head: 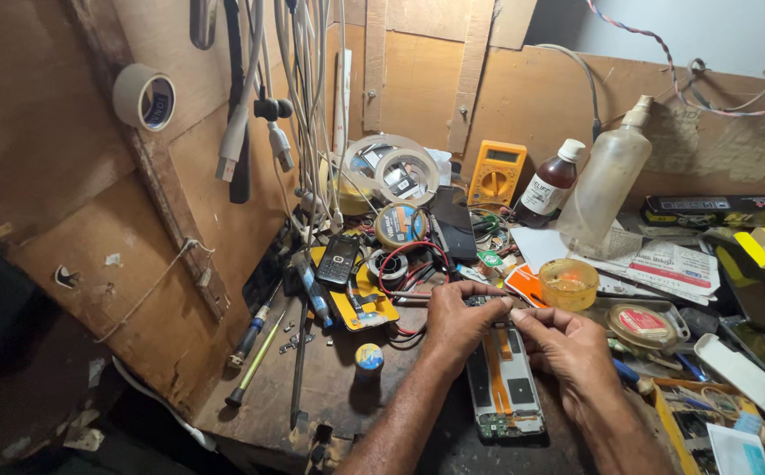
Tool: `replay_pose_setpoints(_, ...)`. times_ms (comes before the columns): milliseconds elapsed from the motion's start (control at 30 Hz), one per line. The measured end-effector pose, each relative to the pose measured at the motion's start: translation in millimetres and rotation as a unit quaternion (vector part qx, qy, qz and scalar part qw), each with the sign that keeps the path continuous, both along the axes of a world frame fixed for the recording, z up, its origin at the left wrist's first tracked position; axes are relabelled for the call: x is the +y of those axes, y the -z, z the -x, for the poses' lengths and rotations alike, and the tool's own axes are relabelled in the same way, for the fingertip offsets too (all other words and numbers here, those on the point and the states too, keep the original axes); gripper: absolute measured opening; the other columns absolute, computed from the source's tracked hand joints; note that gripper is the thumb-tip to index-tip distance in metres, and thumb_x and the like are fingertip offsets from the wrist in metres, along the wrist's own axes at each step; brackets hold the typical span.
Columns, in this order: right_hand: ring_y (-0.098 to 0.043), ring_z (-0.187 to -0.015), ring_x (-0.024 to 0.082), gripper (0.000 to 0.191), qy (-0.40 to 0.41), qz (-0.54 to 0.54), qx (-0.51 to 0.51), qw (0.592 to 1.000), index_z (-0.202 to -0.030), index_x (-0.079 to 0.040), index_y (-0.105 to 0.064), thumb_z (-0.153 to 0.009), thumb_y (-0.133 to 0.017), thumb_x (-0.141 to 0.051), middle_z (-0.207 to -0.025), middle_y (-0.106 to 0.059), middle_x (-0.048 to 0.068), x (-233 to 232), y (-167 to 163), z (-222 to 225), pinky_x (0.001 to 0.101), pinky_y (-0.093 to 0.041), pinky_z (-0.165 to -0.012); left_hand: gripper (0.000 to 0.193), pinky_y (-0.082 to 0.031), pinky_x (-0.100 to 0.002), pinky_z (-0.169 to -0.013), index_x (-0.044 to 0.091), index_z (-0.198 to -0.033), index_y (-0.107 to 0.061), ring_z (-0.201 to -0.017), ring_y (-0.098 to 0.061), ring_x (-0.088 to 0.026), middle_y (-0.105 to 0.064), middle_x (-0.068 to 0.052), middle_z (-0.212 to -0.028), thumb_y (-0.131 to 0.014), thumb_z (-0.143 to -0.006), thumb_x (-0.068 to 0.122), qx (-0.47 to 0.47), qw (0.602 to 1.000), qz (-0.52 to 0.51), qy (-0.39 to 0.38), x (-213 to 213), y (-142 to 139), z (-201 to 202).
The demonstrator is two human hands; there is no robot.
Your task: The person uses tweezers to manipulate small components on a disassembled mobile phone circuit board. They repeatedly pick, place, and adjust tiny parts on the board while holding it steady with the other hand.
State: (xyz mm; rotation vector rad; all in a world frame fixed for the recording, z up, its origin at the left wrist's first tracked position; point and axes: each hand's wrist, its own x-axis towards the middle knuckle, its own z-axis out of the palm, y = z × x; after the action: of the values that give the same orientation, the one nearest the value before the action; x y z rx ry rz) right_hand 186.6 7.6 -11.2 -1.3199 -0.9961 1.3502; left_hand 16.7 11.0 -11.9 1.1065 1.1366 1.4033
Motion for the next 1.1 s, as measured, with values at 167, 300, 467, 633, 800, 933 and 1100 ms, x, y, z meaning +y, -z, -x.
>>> replay_pose_setpoints(167, -0.054, -0.053, 0.008, 0.019, 0.036, -0.010, -0.022, 0.999, -0.089, 0.002, -0.073, -0.089, -0.078, -0.017, -0.071, -0.067, 0.003, -0.8, 1.7, 7.6, 0.0224, -0.040, -0.048, 0.029, -0.059, -0.026, -0.063, -0.002, -0.094, -0.078, -0.068, -0.073, -0.011, -0.078, -0.010, -0.079, -0.082, -0.076, 0.020, 0.020, 1.000, 0.006, -0.022, -2.3, -1.8, -1.2)
replay_pose_setpoints(300, -0.057, -0.052, 0.010, 0.017, 0.071, -0.029, -0.065, 0.995, -0.085, 0.004, -0.074, -0.088, -0.077, -0.012, -0.069, -0.069, 0.005, -1.2, -1.2, 15.1, 0.0238, -0.042, -0.047, 0.028, -0.058, -0.027, -0.063, -0.002, -0.095, -0.079, -0.068, -0.072, -0.011, -0.078, -0.009, -0.079, -0.081, -0.076, 0.019, 0.008, 1.000, 0.002, -0.016, 0.2, 1.1, -3.8)
replay_pose_setpoints(467, -0.054, -0.051, 0.009, 0.016, 0.082, -0.034, -0.060, 0.994, -0.086, 0.003, -0.076, -0.088, -0.078, -0.012, -0.069, -0.067, 0.005, -7.3, -6.3, 18.7, 0.0235, -0.039, -0.046, 0.027, -0.057, -0.028, -0.066, 0.000, -0.096, -0.080, -0.068, -0.070, -0.011, -0.077, -0.008, -0.078, -0.074, -0.081, 0.023, 0.061, 0.998, -0.017, -0.020, 4.0, 8.1, -1.3)
replay_pose_setpoints(633, -0.056, -0.051, 0.008, 0.016, 0.085, -0.031, -0.039, 0.995, -0.086, 0.004, -0.075, -0.087, -0.078, -0.011, -0.069, -0.069, 0.005, -8.1, -9.4, 20.6, 0.0233, -0.043, -0.045, 0.029, -0.056, -0.029, -0.068, -0.001, -0.097, -0.078, -0.070, -0.068, -0.011, -0.076, -0.009, -0.079, -0.070, -0.085, 0.023, 0.070, 0.996, -0.050, -0.008, 3.9, 11.5, 2.4)
replay_pose_setpoints(800, -0.055, -0.049, 0.010, 0.017, 0.086, -0.015, -0.029, 0.996, -0.086, 0.003, -0.073, -0.088, -0.078, -0.012, -0.068, -0.067, 0.006, -6.8, -9.5, 20.7, 0.0247, -0.041, -0.043, 0.028, -0.056, -0.029, -0.068, -0.001, -0.098, -0.078, -0.070, -0.069, -0.011, -0.076, -0.009, -0.079, -0.069, -0.084, 0.022, 0.069, 0.996, -0.056, -0.011, 2.9, 11.4, 1.7)
replay_pose_setpoints(933, -0.055, -0.049, 0.010, 0.017, 0.086, -0.020, -0.056, 0.994, -0.085, 0.004, -0.074, -0.089, -0.078, -0.013, -0.068, -0.068, 0.006, -6.6, -10.4, 20.5, 0.0250, -0.041, -0.043, 0.028, -0.056, -0.030, -0.067, 0.000, -0.098, -0.079, -0.069, -0.068, -0.011, -0.076, -0.009, -0.079, -0.070, -0.084, 0.022, 0.075, 0.996, -0.052, -0.012, 2.3, 10.7, 0.9)
replay_pose_setpoints(1100, -0.056, -0.050, 0.010, 0.018, 0.085, -0.042, -0.057, 0.994, -0.084, 0.005, -0.073, -0.088, -0.078, -0.011, -0.068, -0.067, 0.006, -6.6, -12.4, 22.5, 0.0252, -0.043, -0.043, 0.027, -0.055, -0.030, -0.064, 0.000, -0.098, -0.079, -0.066, -0.067, -0.011, -0.076, -0.008, -0.077, -0.070, -0.084, 0.021, 0.084, 0.994, -0.065, -0.011, 0.7, 9.2, 2.2)
